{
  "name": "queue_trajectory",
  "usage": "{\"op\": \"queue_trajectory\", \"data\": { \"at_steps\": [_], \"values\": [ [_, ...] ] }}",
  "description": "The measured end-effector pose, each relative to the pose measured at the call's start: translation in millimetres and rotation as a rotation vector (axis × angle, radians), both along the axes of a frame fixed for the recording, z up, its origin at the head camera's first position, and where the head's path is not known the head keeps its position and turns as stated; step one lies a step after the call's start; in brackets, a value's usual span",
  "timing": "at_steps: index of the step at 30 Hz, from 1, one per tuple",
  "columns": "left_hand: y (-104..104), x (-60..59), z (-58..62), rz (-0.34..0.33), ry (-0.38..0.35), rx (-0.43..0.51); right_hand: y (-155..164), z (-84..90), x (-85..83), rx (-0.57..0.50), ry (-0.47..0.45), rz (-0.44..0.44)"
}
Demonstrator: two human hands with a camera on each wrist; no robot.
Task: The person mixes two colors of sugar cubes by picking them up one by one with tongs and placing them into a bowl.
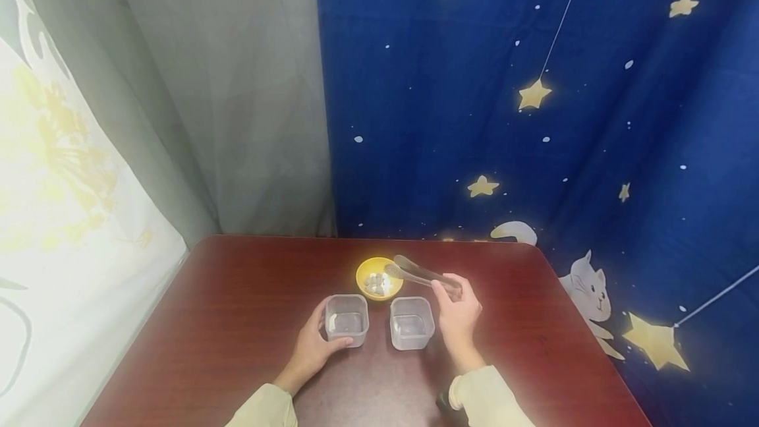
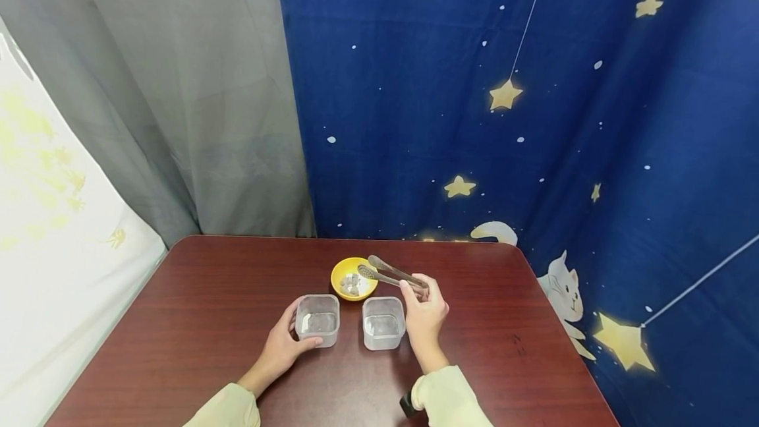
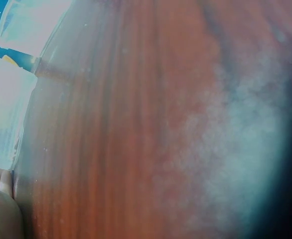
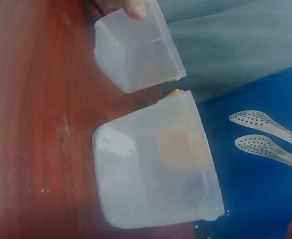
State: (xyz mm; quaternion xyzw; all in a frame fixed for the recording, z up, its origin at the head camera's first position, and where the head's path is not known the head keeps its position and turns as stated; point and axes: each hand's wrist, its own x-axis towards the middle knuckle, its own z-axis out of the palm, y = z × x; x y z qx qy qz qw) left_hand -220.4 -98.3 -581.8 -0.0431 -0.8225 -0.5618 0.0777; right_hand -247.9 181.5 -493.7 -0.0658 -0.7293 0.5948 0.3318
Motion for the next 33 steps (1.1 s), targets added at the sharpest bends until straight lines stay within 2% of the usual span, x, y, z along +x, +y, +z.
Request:
{"op": "queue_trajectory", "data": {
  "at_steps": [15, 24, 33],
  "values": [
    [0, -0.6, -0.2, 0.004, -0.004, 0.010, 17, -22.2, -1.5, 0.074, -0.026, -0.093],
    [0, -0.7, -0.4, 0.003, -0.007, 0.013, 24, -31.8, -3.8, 0.040, -0.077, -0.094],
    [0, 0.1, -0.3, -0.002, -0.014, 0.034, 30, -35.6, -3.4, 0.059, -0.092, -0.119]
  ]
}}
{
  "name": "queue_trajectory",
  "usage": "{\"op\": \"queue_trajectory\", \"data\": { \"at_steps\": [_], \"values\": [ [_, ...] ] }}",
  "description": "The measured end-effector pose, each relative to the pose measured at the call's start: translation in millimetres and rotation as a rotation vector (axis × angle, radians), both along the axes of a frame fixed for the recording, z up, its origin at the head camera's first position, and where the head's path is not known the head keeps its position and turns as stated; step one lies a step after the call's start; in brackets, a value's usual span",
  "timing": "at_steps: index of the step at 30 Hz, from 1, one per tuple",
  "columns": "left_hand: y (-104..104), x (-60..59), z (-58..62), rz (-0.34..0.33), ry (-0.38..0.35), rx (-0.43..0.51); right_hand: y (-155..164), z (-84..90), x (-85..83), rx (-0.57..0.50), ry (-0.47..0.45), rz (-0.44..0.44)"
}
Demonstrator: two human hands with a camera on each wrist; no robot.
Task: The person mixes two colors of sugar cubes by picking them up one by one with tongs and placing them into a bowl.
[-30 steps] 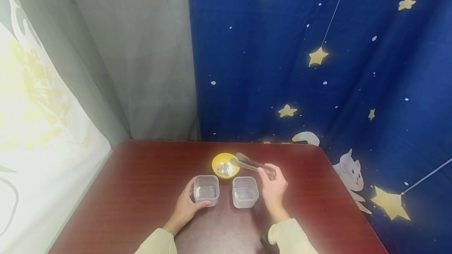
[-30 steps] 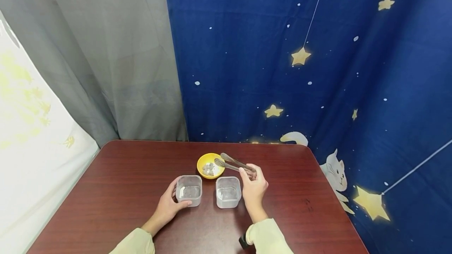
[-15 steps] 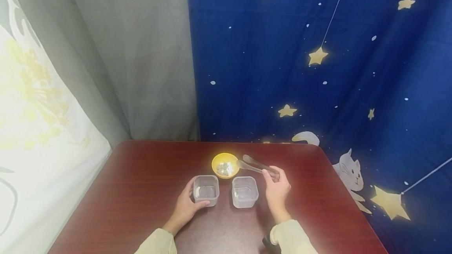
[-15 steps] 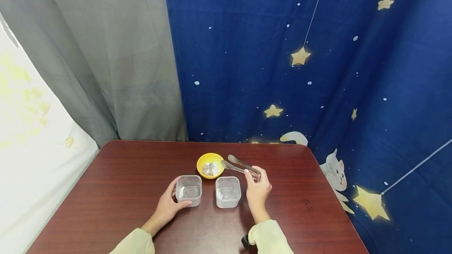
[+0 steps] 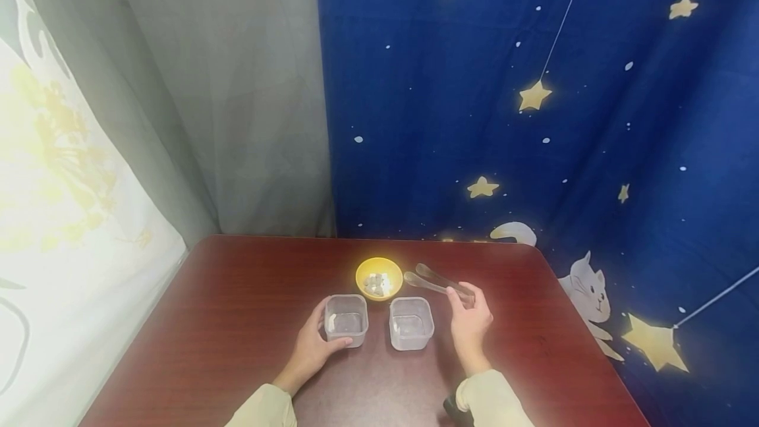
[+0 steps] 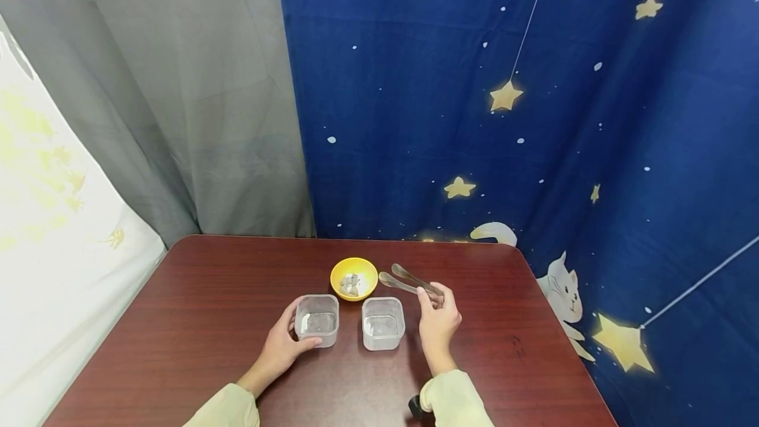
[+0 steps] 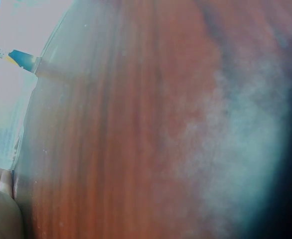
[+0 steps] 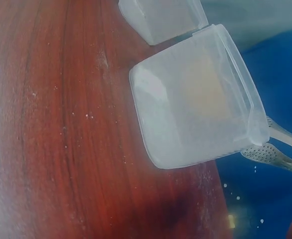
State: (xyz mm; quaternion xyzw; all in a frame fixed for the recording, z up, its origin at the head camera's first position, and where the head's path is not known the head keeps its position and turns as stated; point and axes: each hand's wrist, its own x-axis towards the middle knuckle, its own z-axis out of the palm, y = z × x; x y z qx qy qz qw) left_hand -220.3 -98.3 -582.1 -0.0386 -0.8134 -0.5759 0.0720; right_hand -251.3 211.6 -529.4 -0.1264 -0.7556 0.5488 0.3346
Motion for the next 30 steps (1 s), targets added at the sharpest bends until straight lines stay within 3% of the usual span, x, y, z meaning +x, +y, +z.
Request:
{"op": "queue_trajectory", "data": {
  "at_steps": [30],
  "values": [
    [0, -0.3, -0.1, -0.002, 0.011, 0.002, 2, -21.5, -5.8, 0.062, -0.074, -0.069]
  ]
}}
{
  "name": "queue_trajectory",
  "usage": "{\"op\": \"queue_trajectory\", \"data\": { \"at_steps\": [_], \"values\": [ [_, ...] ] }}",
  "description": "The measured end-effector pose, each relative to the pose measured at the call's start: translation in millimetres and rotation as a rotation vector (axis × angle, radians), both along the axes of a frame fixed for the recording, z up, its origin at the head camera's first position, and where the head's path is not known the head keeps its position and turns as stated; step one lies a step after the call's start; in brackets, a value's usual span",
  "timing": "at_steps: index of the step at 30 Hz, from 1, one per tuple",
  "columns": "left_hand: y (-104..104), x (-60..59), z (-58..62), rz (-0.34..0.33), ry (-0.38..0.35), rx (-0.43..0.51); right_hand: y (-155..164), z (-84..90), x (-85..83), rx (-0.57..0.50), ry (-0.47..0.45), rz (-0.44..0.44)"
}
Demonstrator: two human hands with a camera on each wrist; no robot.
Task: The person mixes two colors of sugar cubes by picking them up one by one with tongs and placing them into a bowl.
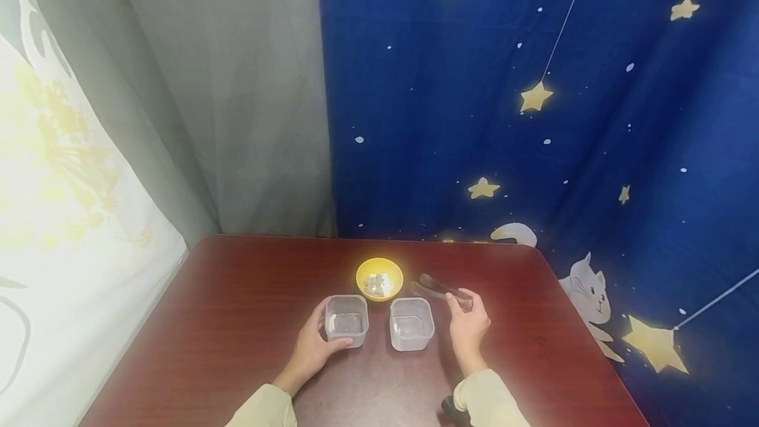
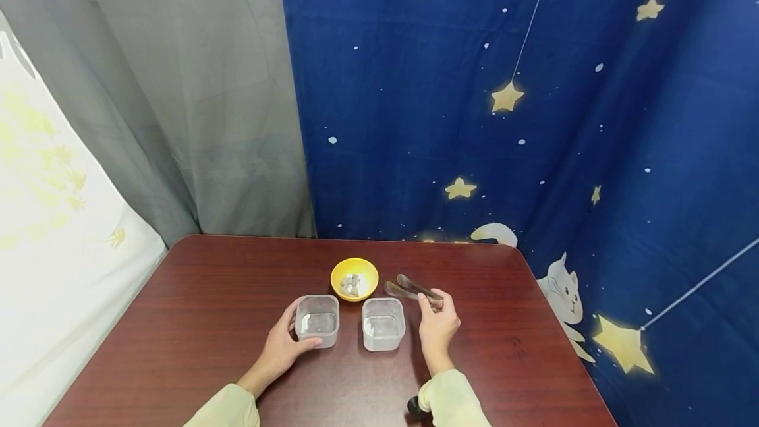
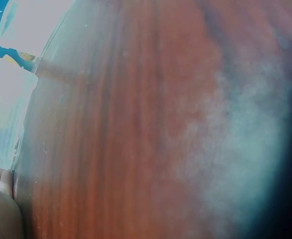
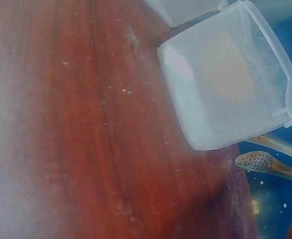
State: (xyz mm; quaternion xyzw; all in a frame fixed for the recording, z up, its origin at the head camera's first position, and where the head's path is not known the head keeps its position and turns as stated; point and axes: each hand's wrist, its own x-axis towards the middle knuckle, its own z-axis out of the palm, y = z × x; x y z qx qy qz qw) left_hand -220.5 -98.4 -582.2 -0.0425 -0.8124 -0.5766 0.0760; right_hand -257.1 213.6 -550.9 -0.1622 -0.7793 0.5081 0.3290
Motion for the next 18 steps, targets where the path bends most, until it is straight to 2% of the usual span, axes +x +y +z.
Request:
{"op": "queue_trajectory", "data": {
  "at_steps": [8, 18],
  "values": [
    [0.8, 0.1, -0.6, 0.003, 0.002, -0.012, 0.8, -6.1, 0.6, 0.045, -0.003, -0.036],
    [1.1, 0.4, 0.8, 0.008, -0.003, -0.006, 7.7, -8.9, 1.6, 0.089, -0.065, 0.015]
  ]
}}
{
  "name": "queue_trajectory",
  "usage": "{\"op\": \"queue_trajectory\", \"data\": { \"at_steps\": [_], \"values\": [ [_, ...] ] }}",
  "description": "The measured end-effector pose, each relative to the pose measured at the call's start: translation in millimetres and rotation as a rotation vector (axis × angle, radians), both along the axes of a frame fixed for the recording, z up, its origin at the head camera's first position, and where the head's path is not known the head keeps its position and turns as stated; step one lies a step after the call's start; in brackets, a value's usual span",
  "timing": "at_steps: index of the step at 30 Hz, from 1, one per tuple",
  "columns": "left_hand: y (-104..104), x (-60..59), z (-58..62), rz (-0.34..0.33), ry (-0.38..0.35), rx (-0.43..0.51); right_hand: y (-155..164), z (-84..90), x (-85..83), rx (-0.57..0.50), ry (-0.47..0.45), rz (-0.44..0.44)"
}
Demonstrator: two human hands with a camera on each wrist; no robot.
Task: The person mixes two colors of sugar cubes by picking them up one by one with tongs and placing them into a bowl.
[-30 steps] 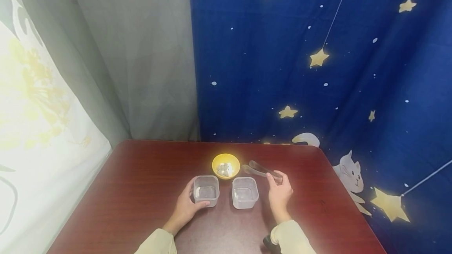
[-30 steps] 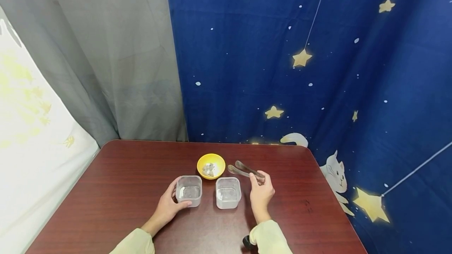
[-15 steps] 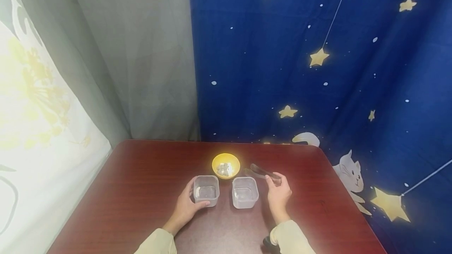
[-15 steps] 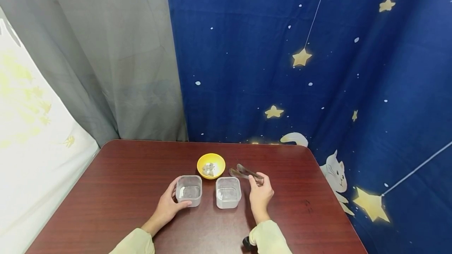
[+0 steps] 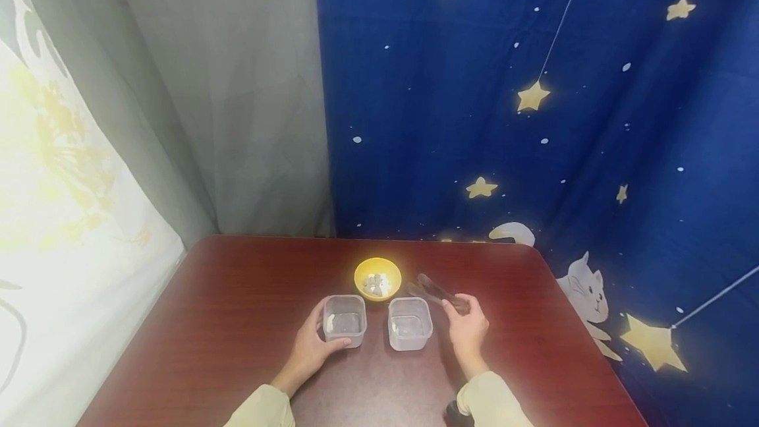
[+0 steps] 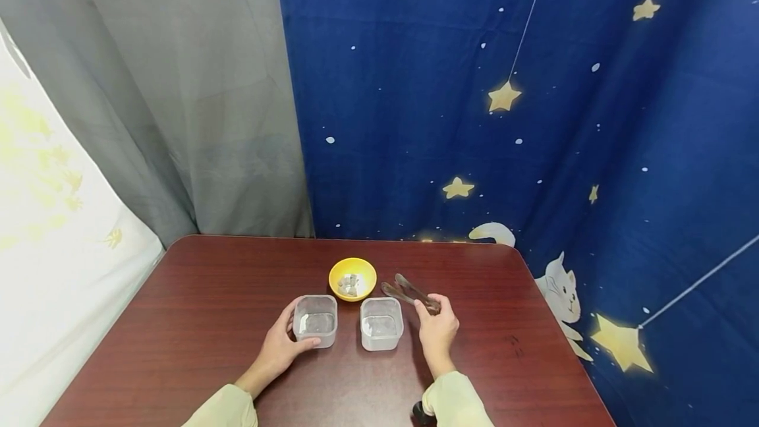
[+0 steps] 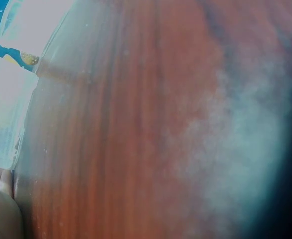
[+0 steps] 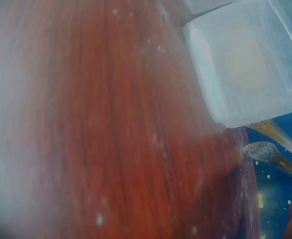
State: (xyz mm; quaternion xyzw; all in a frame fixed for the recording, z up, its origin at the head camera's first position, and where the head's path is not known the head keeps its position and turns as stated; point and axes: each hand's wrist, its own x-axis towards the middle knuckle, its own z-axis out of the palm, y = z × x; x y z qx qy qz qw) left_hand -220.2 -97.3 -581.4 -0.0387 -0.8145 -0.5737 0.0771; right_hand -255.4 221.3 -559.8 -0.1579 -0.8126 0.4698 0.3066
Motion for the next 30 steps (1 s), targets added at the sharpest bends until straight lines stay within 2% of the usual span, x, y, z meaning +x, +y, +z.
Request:
{"op": "queue_trajectory", "data": {
  "at_steps": [10, 17, 24, 30],
  "values": [
    [0, 0.8, -1.7, 0.004, 0.019, -0.021, 7, -1.4, -2.2, 0.056, -0.113, 0.114],
    [1, 0.5, 0.0, 0.006, 0.010, -0.031, 9, -2.6, -5.8, 0.091, -0.131, 0.166],
    [0, 0.2, -0.2, 0.000, -0.006, -0.026, 9, -9.2, -8.2, 0.113, -0.239, 0.165],
    [0, -0.1, -0.3, 0.003, -0.010, -0.022, 10, -13.9, -10.7, 0.116, -0.277, 0.183]
  ]
}}
